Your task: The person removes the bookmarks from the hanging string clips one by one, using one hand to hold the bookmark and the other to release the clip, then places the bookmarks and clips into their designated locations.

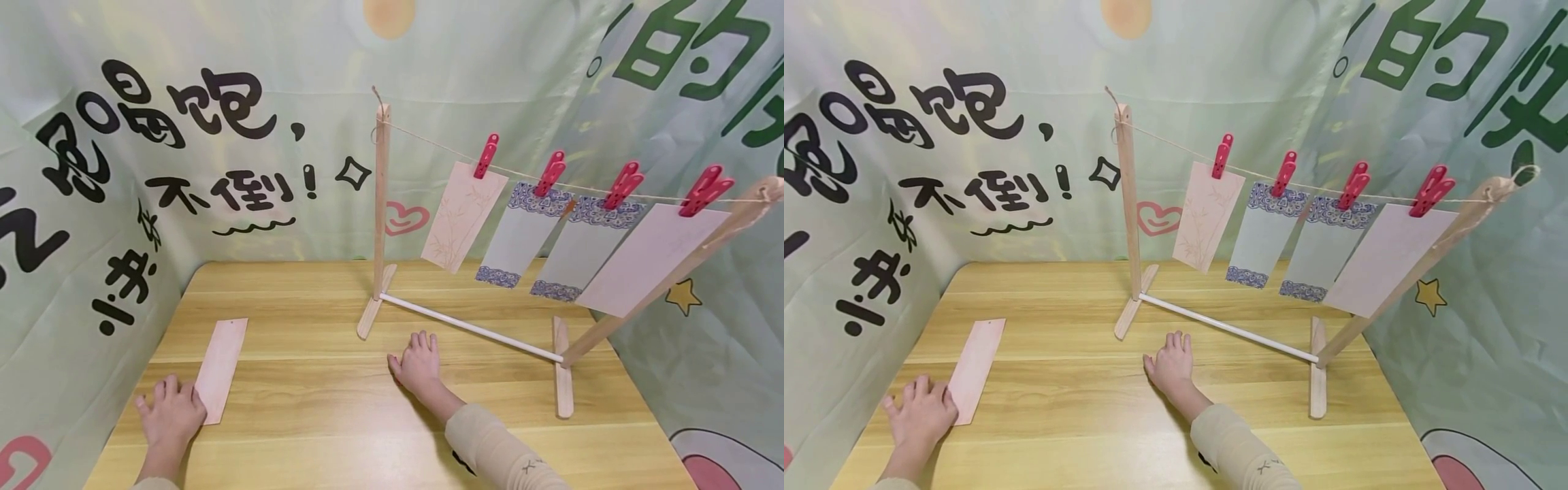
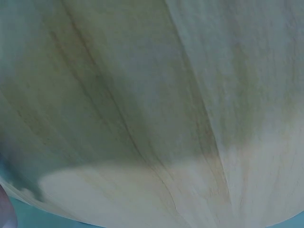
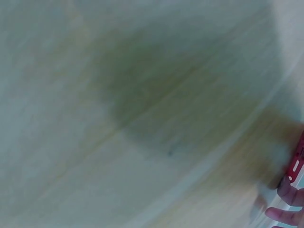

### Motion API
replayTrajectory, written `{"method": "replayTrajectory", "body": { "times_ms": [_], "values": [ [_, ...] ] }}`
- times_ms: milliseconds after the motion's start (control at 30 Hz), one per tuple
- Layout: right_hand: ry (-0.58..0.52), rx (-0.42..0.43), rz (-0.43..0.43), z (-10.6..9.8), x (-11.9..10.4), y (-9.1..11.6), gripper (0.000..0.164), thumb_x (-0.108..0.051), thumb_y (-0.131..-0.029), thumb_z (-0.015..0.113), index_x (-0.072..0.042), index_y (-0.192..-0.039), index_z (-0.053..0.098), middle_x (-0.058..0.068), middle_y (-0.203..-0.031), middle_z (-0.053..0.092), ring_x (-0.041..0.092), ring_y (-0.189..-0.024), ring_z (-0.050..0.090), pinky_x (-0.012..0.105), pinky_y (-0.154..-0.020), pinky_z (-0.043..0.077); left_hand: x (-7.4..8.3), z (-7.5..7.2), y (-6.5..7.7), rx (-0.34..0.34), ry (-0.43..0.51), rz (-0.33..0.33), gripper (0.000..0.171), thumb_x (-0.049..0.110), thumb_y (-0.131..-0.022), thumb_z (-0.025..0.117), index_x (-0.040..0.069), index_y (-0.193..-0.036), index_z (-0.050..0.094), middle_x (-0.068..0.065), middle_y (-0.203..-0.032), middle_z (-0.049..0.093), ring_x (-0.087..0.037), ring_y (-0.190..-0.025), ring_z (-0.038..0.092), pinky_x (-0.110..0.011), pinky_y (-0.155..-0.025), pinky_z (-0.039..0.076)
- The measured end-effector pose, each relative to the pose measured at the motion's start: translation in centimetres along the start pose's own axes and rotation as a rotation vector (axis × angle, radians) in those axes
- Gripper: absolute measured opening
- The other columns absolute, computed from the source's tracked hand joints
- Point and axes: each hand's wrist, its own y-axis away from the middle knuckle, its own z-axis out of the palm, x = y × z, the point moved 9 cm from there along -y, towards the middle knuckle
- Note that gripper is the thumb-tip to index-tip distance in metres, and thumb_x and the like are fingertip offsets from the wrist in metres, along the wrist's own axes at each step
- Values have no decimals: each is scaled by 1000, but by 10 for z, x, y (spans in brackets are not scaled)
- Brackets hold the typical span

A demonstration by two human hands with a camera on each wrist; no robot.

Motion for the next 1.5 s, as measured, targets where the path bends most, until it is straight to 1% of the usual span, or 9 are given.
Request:
{"method": "replayTrajectory", "body": {
  "times_ms": [233, 400, 533, 600, 667, 833, 1033, 1233, 1500],
  "values": [
    [-22, -42, 17, -3, 2, 2, 66, -57, -88, 40, 3, -86, 67, 11, -106, 53, 29, -114, 38, 46, -104, 18, 3, -4, -1, 21, 11, -9, 24, 11, -86, 38, -5, -99, 50, -25, -105, 35, -46, -106, 28, -67, -88, 7],
    [-16, -53, 25, -11, 6, 6, 63, -57, -88, 41, 0, -87, 66, 11, -103, 53, 29, -112, 40, 47, -103, 19, 6, -7, -2, 40, 25, -3, 23, 10, -85, 39, -5, -99, 49, -24, -106, 35, -46, -104, 28, -66, -88, 7],
    [-8, -1, 5, -23, 8, 9, 57, -55, -88, 44, -3, -94, 64, 11, -101, 56, 30, -106, 45, 48, -100, 24, 10, -8, -2, 56, 18, -1, 25, 14, -89, 39, -4, -103, 48, -26, -108, 36, -46, -106, 28, -66, -89, 8],
    [-20, 49, -12, -31, 10, 10, 52, -53, -87, 47, -4, -98, 63, 12, -100, 57, 31, -104, 47, 48, -98, 26, 13, -8, -3, 57, 13, 3, 28, 18, -92, 38, -4, -108, 47, -27, -111, 37, -47, -107, 29, -67, -89, 9],
    [-28, 121, -37, -41, 11, 12, 47, -50, -86, 52, -5, -98, 62, 11, -98, 58, 30, -100, 50, 48, -96, 29, 18, -7, -4, 48, 13, 7, 32, 21, -93, 38, -3, -114, 45, -28, -114, 36, -48, -109, 28, -68, -89, 9],
    [-44, 231, -91, -65, 16, 13, 39, -42, -82, 60, -7, -97, 63, 10, -99, 60, 29, -97, 52, 48, -92, 34, 33, -6, -11, 20, 21, 16, 42, 28, -95, 37, 0, -126, 38, -28, -122, 33, -47, -113, 27, -68, -89, 10],
    [-62, 313, -144, -99, 21, 15, 35, -37, -80, 64, -6, -98, 62, 11, -98, 60, 30, -95, 54, 48, -89, 36, 54, -8, -18, 21, 22, 47, 48, 34, -94, 40, 4, -131, 33, -28, -126, 31, -48, -113, 29, -68, -89, 12],
    [-48, 365, -183, -131, 28, 14, 35, -36, -79, 65, -8, -100, 61, 11, -100, 59, 29, -97, 53, 47, -89, 36, 78, -12, -25, 60, 51, 83, 47, 34, -93, 42, 7, -130, 35, -24, -126, 33, -45, -113, 30, -67, -87, 14],
    [-10, 436, -235, -170, 37, 12, 33, -35, -81, 63, -9, -99, 59, 11, -102, 57, 29, -97, 52, 45, -88, 35, 114, -22, -34, 101, 102, 142, 49, 33, -92, 43, 6, -132, 35, -24, -127, 34, -44, -115, 31, -66, -90, 13]
  ]
}}
